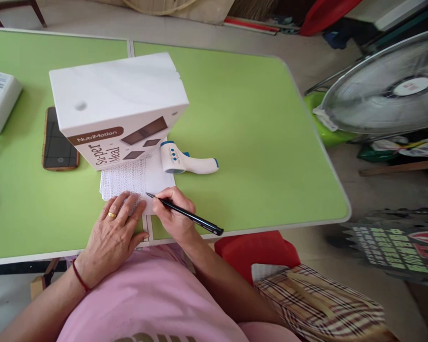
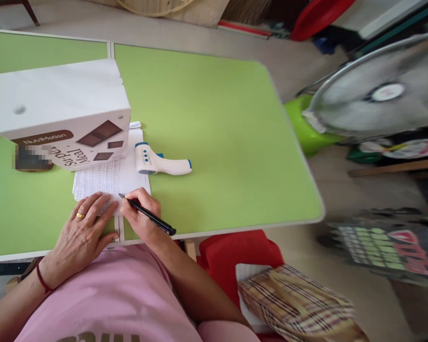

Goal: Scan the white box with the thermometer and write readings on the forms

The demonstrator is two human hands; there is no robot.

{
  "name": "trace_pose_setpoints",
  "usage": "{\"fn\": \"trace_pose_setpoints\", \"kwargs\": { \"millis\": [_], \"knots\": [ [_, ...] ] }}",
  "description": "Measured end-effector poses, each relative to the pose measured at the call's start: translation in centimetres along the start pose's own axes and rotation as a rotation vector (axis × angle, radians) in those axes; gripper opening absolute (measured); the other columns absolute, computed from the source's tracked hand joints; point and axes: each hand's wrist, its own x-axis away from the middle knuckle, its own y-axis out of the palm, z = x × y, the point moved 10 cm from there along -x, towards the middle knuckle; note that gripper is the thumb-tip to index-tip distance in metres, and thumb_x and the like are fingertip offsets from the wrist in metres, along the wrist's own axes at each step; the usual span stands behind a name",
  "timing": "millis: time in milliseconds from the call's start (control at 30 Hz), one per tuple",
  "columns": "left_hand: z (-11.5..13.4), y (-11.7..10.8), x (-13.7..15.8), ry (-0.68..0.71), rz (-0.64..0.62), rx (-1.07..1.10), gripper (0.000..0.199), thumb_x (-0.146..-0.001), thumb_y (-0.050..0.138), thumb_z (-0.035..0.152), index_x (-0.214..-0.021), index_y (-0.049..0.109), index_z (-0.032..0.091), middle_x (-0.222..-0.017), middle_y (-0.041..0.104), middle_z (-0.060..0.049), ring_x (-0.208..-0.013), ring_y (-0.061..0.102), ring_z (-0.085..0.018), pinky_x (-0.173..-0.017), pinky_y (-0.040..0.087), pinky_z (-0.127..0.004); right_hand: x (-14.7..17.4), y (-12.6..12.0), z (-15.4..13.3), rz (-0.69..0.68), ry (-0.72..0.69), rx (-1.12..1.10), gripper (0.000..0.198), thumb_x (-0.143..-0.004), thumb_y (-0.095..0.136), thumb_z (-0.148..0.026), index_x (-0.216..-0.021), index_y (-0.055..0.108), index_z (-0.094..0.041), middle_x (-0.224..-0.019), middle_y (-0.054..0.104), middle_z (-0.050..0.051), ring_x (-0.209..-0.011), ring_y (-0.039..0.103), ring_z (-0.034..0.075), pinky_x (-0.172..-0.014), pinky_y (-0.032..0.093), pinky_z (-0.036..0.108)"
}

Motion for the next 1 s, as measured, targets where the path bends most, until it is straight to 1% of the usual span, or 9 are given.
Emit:
{"fn": "trace_pose_setpoints", "kwargs": {
  "millis": [233, 300, 400, 467, 533, 633, 767, 867, 1000],
  "knots": [
    [-0.1, 0.1, 0.0, -0.008, -0.016, 0.009, 0.049, -0.096, 0.055, 0.038, -0.137, 0.053, 0.012, -0.140, 0.053, -0.017, -0.135, 0.044, -0.034, -0.113, 0.038, -0.051, 0.0, 0.0, 0.1, -0.003, -0.003, -0.019, 0.011, -0.084, 0.056, -0.023, -0.074, 0.053, -0.024, -0.056, 0.055, -0.007, -0.048, 0.051, 0.010, -0.051, 0.045, 0.023],
    [-0.2, 0.2, 0.1, -0.019, -0.014, 0.007, 0.052, -0.095, 0.056, 0.042, -0.139, 0.052, 0.013, -0.145, 0.048, -0.020, -0.141, 0.038, -0.037, -0.114, 0.034, -0.055, 0.0, -0.1, 0.1, -0.002, 0.005, -0.042, 0.009, -0.084, 0.057, -0.023, -0.076, 0.053, -0.024, -0.057, 0.055, -0.007, -0.048, 0.051, 0.010, -0.050, 0.045, 0.023],
    [-0.1, 0.4, 0.3, -0.023, -0.009, -0.018, 0.067, -0.093, 0.055, 0.053, -0.144, 0.046, 0.012, -0.156, 0.033, -0.024, -0.147, 0.023, -0.043, -0.115, 0.030, -0.060, -0.2, -0.5, 0.1, 0.004, 0.017, -0.071, 0.003, -0.087, 0.058, -0.023, -0.084, 0.057, -0.023, -0.064, 0.060, -0.005, -0.051, 0.054, 0.011, -0.052, 0.046, 0.023],
    [0.0, 0.7, 0.5, -0.012, -0.011, -0.040, 0.077, -0.090, 0.053, 0.061, -0.147, 0.041, 0.011, -0.158, 0.027, -0.025, -0.149, 0.019, -0.044, -0.116, 0.028, -0.060, -0.3, -0.5, -0.2, -0.019, -0.005, -0.066, 0.003, -0.090, 0.056, -0.023, -0.089, 0.059, -0.023, -0.073, 0.065, -0.002, -0.060, 0.060, 0.012, -0.059, 0.050, 0.025],
    [0.0, 1.0, 0.6, -0.005, -0.016, -0.058, 0.081, -0.089, 0.053, 0.064, -0.148, 0.040, 0.011, -0.158, 0.027, -0.026, -0.149, 0.017, -0.045, -0.117, 0.027, -0.060, -0.4, -0.3, -0.5, -0.056, -0.031, -0.060, 0.008, -0.093, 0.053, -0.024, -0.092, 0.061, -0.023, -0.080, 0.067, 0.001, -0.070, 0.064, 0.015, -0.066, 0.052, 0.027],
    [-0.1, 1.3, 0.9, -0.010, -0.020, -0.076, 0.080, -0.089, 0.054, 0.064, -0.148, 0.040, 0.012, -0.158, 0.027, -0.025, -0.149, 0.018, -0.044, -0.117, 0.027, -0.060, -0.2, 0.1, -0.4, -0.112, -0.031, -0.077, 0.009, -0.094, 0.053, -0.025, -0.094, 0.061, -0.023, -0.084, 0.067, 0.002, -0.075, 0.065, 0.015, -0.070, 0.053, 0.027],
    [-0.3, 1.3, 1.3, -0.018, -0.019, -0.091, 0.078, -0.089, 0.056, 0.061, -0.148, 0.040, 0.012, -0.158, 0.028, -0.025, -0.149, 0.019, -0.044, -0.116, 0.028, -0.060, 0.3, 0.4, -0.5, -0.153, -0.029, -0.095, 0.008, -0.094, 0.054, -0.023, -0.096, 0.062, -0.022, -0.088, 0.068, 0.002, -0.079, 0.066, 0.016, -0.073, 0.054, 0.028],
    [-0.4, 1.4, 1.4, -0.033, -0.027, -0.096, 0.074, -0.090, 0.059, 0.055, -0.148, 0.040, 0.015, -0.159, 0.029, -0.023, -0.149, 0.018, -0.042, -0.116, 0.028, -0.059, 0.5, 0.5, -0.4, -0.146, -0.031, -0.107, 0.008, -0.093, 0.055, -0.022, -0.097, 0.062, -0.023, -0.090, 0.069, 0.002, -0.080, 0.066, 0.016, -0.074, 0.054, 0.029],
    [-0.5, 1.6, 1.4, -0.036, -0.008, -0.116, 0.073, -0.088, 0.064, 0.051, -0.148, 0.041, 0.015, -0.159, 0.029, -0.023, -0.149, 0.019, -0.042, -0.116, 0.029, -0.059, 0.4, 0.6, 0.0, -0.114, -0.063, -0.114, 0.009, -0.093, 0.054, -0.024, -0.097, 0.062, -0.023, -0.090, 0.069, 0.003, -0.081, 0.066, 0.016, -0.074, 0.055, 0.029]
  ]
}}
